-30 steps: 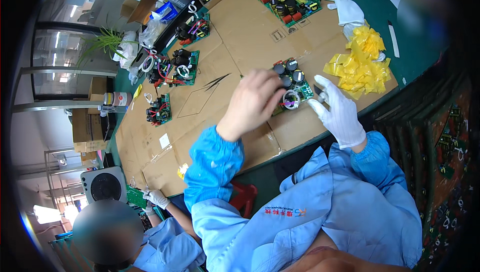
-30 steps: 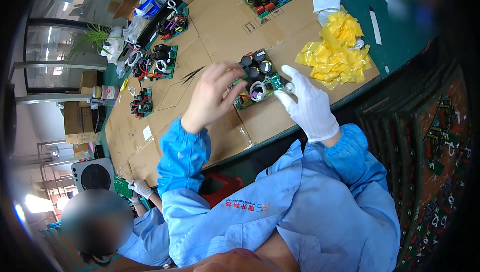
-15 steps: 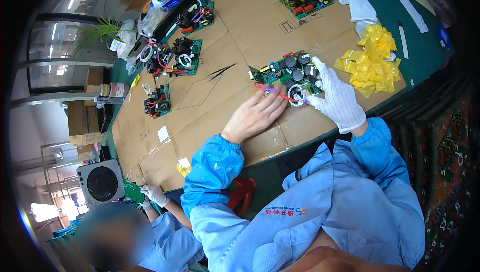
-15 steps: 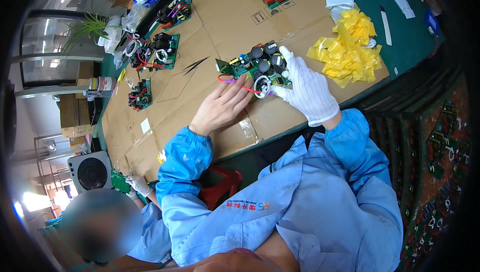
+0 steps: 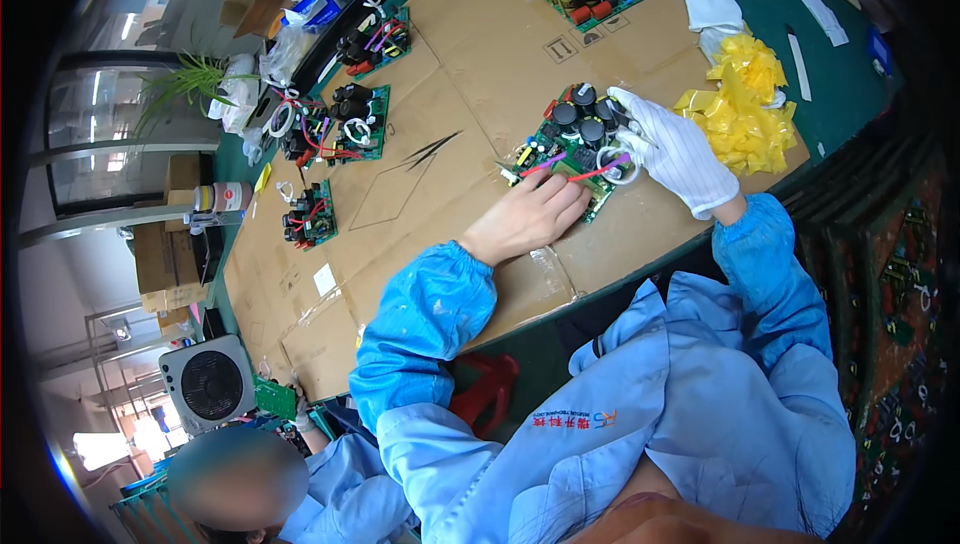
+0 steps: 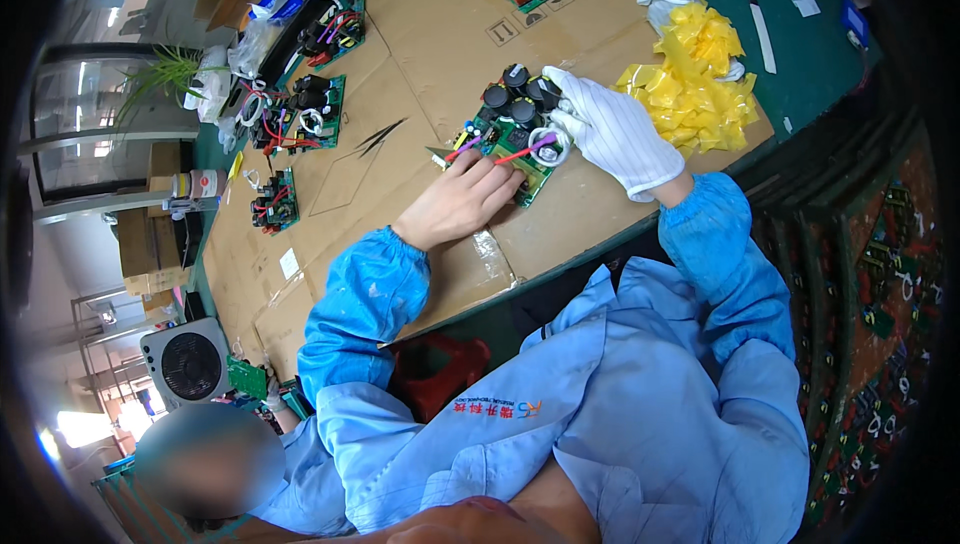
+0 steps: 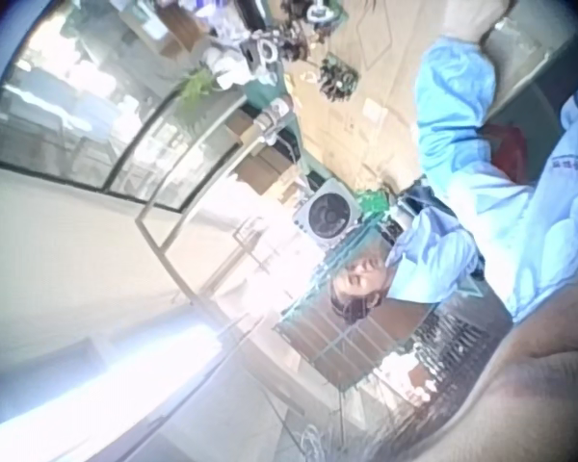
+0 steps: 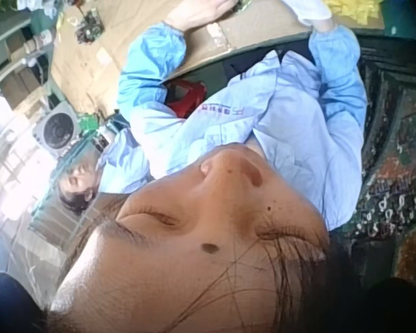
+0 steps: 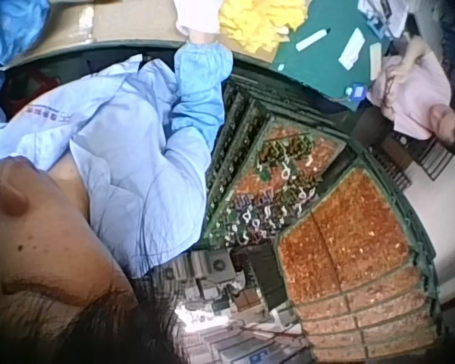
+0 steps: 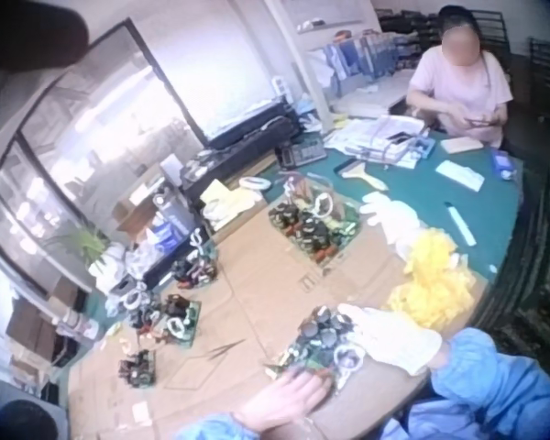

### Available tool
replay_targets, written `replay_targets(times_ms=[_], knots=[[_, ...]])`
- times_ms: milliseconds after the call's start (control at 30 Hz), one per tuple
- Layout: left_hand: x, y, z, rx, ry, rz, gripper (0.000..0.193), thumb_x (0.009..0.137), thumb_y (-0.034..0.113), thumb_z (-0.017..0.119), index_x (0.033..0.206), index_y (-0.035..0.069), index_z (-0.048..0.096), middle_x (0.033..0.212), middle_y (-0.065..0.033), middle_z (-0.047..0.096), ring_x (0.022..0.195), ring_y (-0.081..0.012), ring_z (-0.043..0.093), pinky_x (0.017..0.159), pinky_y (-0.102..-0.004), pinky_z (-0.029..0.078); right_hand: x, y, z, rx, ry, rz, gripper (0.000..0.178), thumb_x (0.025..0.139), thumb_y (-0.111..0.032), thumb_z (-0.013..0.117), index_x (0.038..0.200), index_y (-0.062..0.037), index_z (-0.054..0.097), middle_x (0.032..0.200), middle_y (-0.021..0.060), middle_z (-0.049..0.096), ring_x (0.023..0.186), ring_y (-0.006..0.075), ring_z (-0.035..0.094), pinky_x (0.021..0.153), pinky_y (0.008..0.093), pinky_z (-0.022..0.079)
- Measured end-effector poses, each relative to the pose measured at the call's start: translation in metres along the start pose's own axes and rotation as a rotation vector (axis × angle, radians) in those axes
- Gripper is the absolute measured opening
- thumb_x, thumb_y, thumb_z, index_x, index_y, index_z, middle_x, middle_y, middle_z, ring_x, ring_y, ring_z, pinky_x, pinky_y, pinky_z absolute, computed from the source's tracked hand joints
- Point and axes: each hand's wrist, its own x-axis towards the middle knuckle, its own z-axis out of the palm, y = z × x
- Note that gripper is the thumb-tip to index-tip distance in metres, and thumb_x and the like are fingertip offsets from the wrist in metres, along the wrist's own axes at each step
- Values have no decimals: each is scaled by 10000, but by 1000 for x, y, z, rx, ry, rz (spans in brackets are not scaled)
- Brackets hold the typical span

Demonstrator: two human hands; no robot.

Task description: Assembling and inspecting printed circuit boards at an industrial workbench.

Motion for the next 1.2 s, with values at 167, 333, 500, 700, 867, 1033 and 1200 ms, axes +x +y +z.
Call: replay_targets(times_ms=[167, 333, 500, 700, 867, 1033, 1200], knots=[[6, 13, 14, -9, 71, -10, 357, 824, 148, 655, 1164, 46, 619, 1014, -62, 579, 995, -238, 580, 917, -403, 465, -2, 15, 15, 436, 103, 244, 491, 969, -224, 650, 1414, -64, 519, 1202, 175, 669, 992, 304, 675, 844, 376, 541], [-2, 24, 32, -48, 196, -80, 314, 789, 129, 659, 1094, 58, 635, 1003, -59, 589, 971, -229, 584, 887, -410, 475, -19, -47, -35, 92, 274, 331, 427, 975, -304, 653, 1295, -39, 555, 1073, 191, 684, 947, 286, 687, 783, 368, 536], [15, 31, 35, 16, 231, -222, 294, 774, 110, 654, 1063, 57, 641, 1030, -63, 605, 949, -234, 593, 854, -401, 484, -55, -70, -32, -54, -68, 238, 331, 989, -275, 600, 1257, -83, 580, 1032, 162, 700, 867, 337, 693, 713, 426, 543], [18, 40, 44, 52, 313, -309, 309, 773, 111, 658, 1079, 75, 649, 1053, -54, 619, 972, -229, 614, 856, -388, 474, -44, -65, -17, -178, -194, 126, 314, 976, -216, 574, 1278, -132, 579, 917, 135, 704, 736, 358, 670, 623, 483, 516], [17, 42, 46, 76, 304, -338, 303, 788, 134, 656, 1089, 109, 642, 1078, -55, 605, 1004, -219, 604, 843, -351, 467, -35, -64, -27, -207, -468, 176, 406, 978, -230, 581, 1376, -191, 511, 842, 162, 685, 722, 381, 647, 601, 498, 467], [19, 39, 44, 64, 322, -310, 282, 787, 137, 652, 1067, 132, 627, 1087, -61, 570, 1045, -224, 595, 819, -331, 472, -34, -64, -27, -234, -485, 187, 454, 961, -190, 572, 1409, -187, 498, 764, 164, 662, 670, 382, 632, 579, 495, 460], [18, 37, 44, 52, 334, -278, 294, 767, 138, 653, 1060, 128, 624, 1096, -66, 564, 1065, -232, 586, 840, -346, 484, -45, -57, -19, -272, -336, 53, 498, 926, -135, 561, 1421, -172, 513, 750, 138, 641, 641, 352, 619, 568, 476, 460]])
